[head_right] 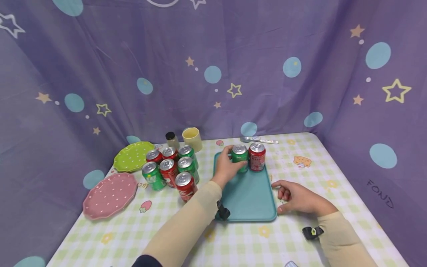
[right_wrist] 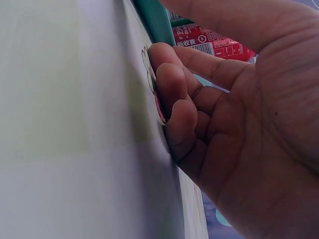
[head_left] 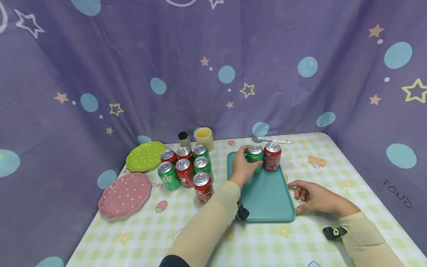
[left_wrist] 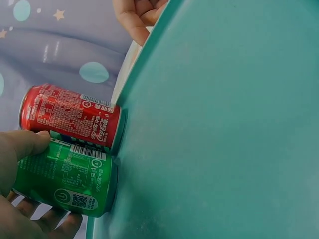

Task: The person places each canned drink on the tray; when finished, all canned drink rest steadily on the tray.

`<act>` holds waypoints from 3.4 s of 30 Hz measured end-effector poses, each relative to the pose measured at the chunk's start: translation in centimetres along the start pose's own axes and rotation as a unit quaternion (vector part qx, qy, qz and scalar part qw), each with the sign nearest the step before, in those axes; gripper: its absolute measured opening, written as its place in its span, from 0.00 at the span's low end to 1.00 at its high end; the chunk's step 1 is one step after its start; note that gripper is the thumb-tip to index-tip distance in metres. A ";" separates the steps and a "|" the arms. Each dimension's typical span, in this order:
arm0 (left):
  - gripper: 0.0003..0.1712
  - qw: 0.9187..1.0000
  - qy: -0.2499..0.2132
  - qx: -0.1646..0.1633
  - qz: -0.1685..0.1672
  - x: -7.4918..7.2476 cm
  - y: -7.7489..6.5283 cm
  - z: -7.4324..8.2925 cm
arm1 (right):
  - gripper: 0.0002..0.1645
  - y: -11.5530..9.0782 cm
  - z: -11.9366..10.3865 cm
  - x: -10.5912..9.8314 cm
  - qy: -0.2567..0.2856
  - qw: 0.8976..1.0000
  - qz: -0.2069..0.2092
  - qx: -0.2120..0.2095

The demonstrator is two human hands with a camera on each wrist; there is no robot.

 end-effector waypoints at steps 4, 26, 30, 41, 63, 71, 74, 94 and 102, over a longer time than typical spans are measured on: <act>0.42 1.000 0.011 0.003 0.006 0.2 0.1 0.1 | 0.51 0.0 -0.3 0.1 0.003 1.000 -0.001 0.000; 0.49 0.994 0.022 0.110 0.020 -2.9 -2.7 3.2 | 0.51 0.1 -0.1 0.0 0.008 1.000 -0.005 -0.006; 0.43 0.980 0.045 0.192 0.034 -6.1 -5.4 5.1 | 0.50 0.0 -0.2 0.1 0.007 1.000 -0.005 -0.012; 0.38 0.955 0.121 0.247 0.108 -16.0 -9.3 0.8 | 0.51 -0.2 -0.1 0.1 0.021 1.000 -0.006 -0.014; 0.44 0.990 0.095 0.093 0.054 -19.0 -10.5 -7.9 | 0.50 0.0 0.4 0.4 0.040 0.999 -0.014 -0.019; 0.46 0.988 0.129 0.073 0.043 -18.6 -10.3 -9.0 | 0.50 0.0 0.2 0.3 0.035 0.999 -0.009 -0.018; 0.47 0.987 0.140 0.069 0.036 -18.4 -10.1 -9.4 | 0.51 -0.1 0.1 0.3 0.035 0.999 -0.010 -0.020; 0.43 0.985 0.023 0.148 0.090 -18.8 -10.4 -7.5 | 0.50 -0.1 -0.3 0.4 0.038 0.999 -0.013 -0.010; 0.49 0.983 -0.036 0.166 0.070 -16.7 -9.6 -3.5 | 0.50 -0.3 -0.1 0.3 0.037 0.999 -0.013 -0.009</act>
Point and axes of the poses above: each hand's wrist, its own y-axis towards the middle knuckle, its own x-axis out of the palm, z = x × y, the point moved 3 cm from there along y, towards the middle knuckle, and after that the axes turned 4 degrees about -x, right-handed, at the moved point
